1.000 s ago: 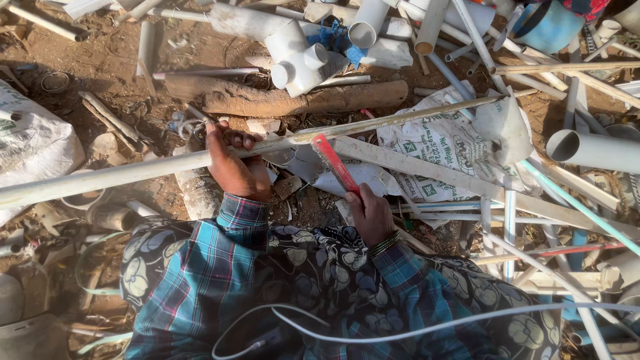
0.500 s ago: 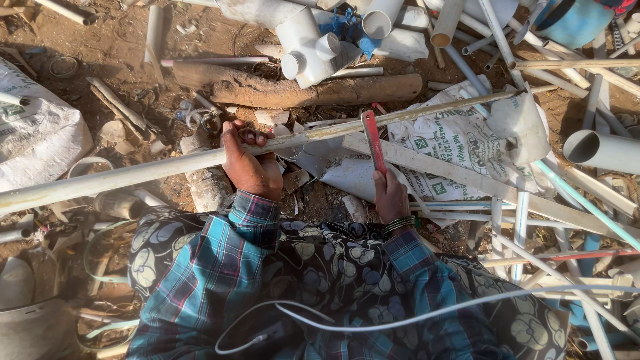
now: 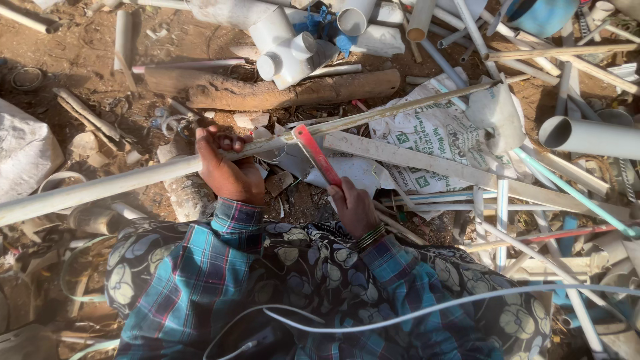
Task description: The person uses a saw blade by hand to scrape the outer surface of a white PVC pipe while sitting on the ground among a pile of plastic fittings and debris.
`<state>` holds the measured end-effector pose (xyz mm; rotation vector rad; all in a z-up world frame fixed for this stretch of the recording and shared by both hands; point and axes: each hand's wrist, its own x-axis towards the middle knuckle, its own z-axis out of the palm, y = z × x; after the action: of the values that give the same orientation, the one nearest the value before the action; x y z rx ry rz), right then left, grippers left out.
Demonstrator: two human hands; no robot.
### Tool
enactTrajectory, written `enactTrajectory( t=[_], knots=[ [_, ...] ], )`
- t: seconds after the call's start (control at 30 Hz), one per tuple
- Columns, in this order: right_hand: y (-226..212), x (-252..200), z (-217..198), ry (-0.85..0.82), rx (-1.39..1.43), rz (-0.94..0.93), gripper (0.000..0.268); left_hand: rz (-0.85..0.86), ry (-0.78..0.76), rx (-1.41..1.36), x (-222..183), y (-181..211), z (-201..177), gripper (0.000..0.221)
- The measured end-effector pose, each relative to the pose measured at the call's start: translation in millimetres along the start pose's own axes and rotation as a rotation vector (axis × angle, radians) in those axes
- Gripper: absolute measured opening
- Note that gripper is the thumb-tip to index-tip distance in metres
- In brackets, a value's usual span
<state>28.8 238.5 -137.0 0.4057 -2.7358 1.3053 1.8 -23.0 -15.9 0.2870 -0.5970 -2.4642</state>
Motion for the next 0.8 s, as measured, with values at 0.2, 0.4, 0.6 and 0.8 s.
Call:
enactTrajectory(
  t=[0.2,0.4,0.6,0.8],
  knots=[
    [18,19,-30,0.131,0.029,0.270,0.039,0.066,-0.076,0.067,4,14,-6,0.023],
    [-12,-2,6,0.034,-0.001,0.049,0.037,0.098,0.008,0.105,-3,2,-2,0.022],
    [4,8,-27,0.115,-0.016,0.046,0.037,0.021,-0.074,-0.053,4,-11,-4,0.026],
    [-10,8,-38,0.047,0.249,0.589,0.035,0.005,-0.013,-0.039,-2,-12,0,0.025]
  ],
)
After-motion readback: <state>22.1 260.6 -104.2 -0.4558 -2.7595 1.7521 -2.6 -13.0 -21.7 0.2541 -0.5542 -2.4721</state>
